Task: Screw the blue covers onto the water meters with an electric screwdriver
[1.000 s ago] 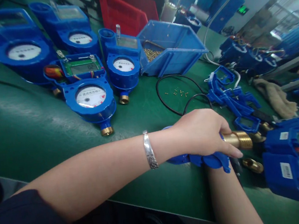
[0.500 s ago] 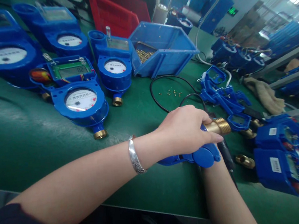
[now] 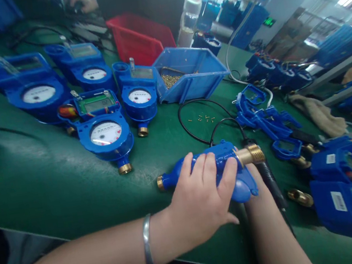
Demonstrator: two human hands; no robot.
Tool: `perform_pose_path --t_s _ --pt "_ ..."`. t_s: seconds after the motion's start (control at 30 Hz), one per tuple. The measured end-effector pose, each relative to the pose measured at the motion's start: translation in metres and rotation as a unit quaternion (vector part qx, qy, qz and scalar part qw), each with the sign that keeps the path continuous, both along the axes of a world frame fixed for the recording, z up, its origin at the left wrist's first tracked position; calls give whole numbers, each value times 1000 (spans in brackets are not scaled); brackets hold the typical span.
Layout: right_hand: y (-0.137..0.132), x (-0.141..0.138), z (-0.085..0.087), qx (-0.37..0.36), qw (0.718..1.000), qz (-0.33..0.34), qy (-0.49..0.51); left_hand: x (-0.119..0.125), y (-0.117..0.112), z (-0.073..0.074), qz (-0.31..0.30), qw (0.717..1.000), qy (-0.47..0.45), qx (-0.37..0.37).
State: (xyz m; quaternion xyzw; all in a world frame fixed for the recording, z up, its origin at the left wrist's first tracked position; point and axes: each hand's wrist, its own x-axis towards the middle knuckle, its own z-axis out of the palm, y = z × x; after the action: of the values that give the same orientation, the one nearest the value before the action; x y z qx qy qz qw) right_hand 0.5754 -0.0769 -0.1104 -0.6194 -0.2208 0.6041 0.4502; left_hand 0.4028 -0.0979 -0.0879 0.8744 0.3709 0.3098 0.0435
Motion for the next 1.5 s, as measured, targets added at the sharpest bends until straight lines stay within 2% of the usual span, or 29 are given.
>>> perform_pose_path --t_s 0.07,0.13,0.2,0.23,0.27,0.3,0.37,0.43,0.47,0.5,0.53,0.57,0.63,0.67,0.7,0.77,0.8,0.87,0.9,0.93,0.97,1.0,1.03,1.07,1.13,1.2,1.37,1.5 --pt "-1 -4 8 -15 999 10 31 -1 -2 -13 35 999 -5 39" --pt "-5 -5 20 -21 998 29 51 -5 4 -19 50 996 -64 28" --pt "-9 -2 33 2 996 76 49 -13 15 -18 53 985 -153 -62" --pt "-11 1 38 25 993 108 43 -17 19 -16 53 967 -210 -135" --pt "-13 4 41 57 987 143 34 -21 22 -13 51 933 -278 -221" --pt "-14 6 43 96 979 180 21 -25 24 -12 39 882 -351 -313" --pt "-14 6 43 155 959 236 -14 -30 24 -12 -17 734 -492 -468" --pt "-14 -4 38 178 949 258 -20 -31 22 -17 -89 584 -591 -549" --pt "-15 -13 35 177 953 247 -1 -31 22 -21 -116 528 -620 -568" --pt "-15 -23 31 170 960 222 34 -31 22 -25 -132 490 -638 -579" --pt "-16 -34 27 162 966 186 76 -32 23 -28 -133 467 -646 -589" --pt "-17 -45 23 157 969 150 116 -35 24 -30 -124 460 -643 -600" --pt "-18 -63 16 142 972 94 162 -43 27 -31 -74 479 -606 -631" --pt "-18 -70 13 137 972 80 173 -49 27 -30 -37 507 -574 -643" --pt "-17 -75 11 137 972 72 179 -56 26 -29 3 548 -535 -643" --pt "-13 -82 7 143 971 60 180 -70 17 -29 96 666 -451 -587" --pt "-11 -84 6 146 972 55 177 -77 10 -31 140 736 -404 -525" --pt "-5 -87 4 149 973 49 168 -91 -5 -36 198 869 -302 -339" --pt "-3 -88 3 149 974 49 165 -98 -11 -39 203 922 -250 -214" --pt "-1 -90 3 150 974 47 164 -105 -14 -42 205 954 -200 -87" --pt "1 -91 2 151 974 46 163 -111 -14 -45 213 965 -154 25" --pt "3 -93 0 152 974 43 161 -116 -11 -46 230 961 -112 109" --pt "5 -94 -1 151 975 42 157 -121 -5 -47 252 952 -72 159" --pt "6 -95 -2 150 976 40 152 -126 3 -46 278 944 -33 175" --pt "7 -97 -4 143 979 37 143 -134 21 -44 298 941 45 150" --pt "7 -98 -5 140 979 32 143 -141 37 -42 274 950 92 120" --pt "-1 -107 1 145 976 34 159 -155 52 -40 215 964 88 132" --pt "-7 -128 -1 141 974 26 176 -175 56 -43 183 971 94 123"
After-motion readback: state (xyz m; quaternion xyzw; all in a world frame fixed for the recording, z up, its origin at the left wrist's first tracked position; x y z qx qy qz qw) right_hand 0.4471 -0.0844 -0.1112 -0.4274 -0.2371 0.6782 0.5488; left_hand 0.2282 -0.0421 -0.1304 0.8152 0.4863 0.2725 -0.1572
